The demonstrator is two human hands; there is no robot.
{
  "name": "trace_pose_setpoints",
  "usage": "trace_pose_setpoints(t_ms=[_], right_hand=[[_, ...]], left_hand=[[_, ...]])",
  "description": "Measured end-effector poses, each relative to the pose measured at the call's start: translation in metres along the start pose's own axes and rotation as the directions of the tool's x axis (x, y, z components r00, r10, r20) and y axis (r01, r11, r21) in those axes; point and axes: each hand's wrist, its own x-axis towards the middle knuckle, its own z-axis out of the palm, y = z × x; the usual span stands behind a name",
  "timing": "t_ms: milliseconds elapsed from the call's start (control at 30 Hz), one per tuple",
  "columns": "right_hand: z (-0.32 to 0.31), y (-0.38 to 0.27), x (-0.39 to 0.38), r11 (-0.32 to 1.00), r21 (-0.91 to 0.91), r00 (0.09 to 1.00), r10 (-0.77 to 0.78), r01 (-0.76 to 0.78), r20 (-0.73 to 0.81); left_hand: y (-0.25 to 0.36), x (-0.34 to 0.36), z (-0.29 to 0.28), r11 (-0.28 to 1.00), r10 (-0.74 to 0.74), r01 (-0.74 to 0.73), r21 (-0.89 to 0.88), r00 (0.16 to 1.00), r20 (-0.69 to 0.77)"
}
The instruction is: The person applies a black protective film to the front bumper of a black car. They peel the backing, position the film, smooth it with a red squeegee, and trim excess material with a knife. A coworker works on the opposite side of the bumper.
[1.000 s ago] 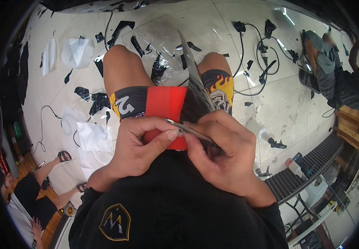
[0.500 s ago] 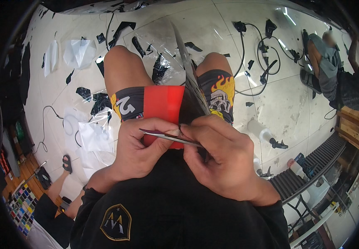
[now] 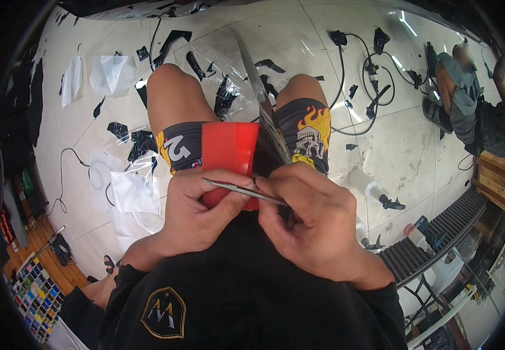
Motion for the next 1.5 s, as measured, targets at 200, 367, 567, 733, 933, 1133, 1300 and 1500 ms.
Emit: trace_pose_setpoints(t_ms=[200,367,567,733,933,1133,1300,1500], right_hand=[[0.003,0.001,0.001,1.0,-0.026,1.0,-0.005,0.004,-0.03],[0.005,0.005,0.003,0.999,-0.003,0.999,0.035,-0.035,-0.037],[0.001,0.017,0.0,0.98,0.076,0.982,0.185,-0.182,-0.034],[-0.006,0.035,0.01,0.732,0.534,0.879,0.474,-0.424,0.048],[0.034,0.034,0.029,0.55,0.802,0.951,0.302,-0.232,0.068],[0.052,0.043,0.044,0.525,0.843,0.982,0.185,-0.119,0.024],[0.041,0.06,0.037,0.569,0.812,0.977,0.214,-0.131,0.007],[0.061,0.05,0.036,0.846,0.511,0.971,-0.031,0.151,-0.237]], left_hand=[[0.002,0.0,-0.006,0.999,-0.043,0.041,0.029,0.995,0.092],[0.0,0.002,-0.005,0.999,-0.043,0.043,0.002,0.997,0.069],[0.003,0.003,-0.007,0.999,-0.052,0.053,-0.008,0.998,0.042],[-0.006,0.004,-0.02,0.99,-0.124,0.12,-0.076,0.991,-0.046],[-0.009,0.028,-0.009,0.987,0.057,-0.076,-0.138,0.99,-0.132],[-0.01,0.034,-0.018,0.999,0.008,-0.021,-0.044,0.961,-0.277],[-0.002,0.026,-0.037,0.997,0.071,-0.077,-0.003,0.931,-0.358],[-0.019,0.036,-0.007,0.689,0.516,-0.23,0.688,0.822,-0.241]])
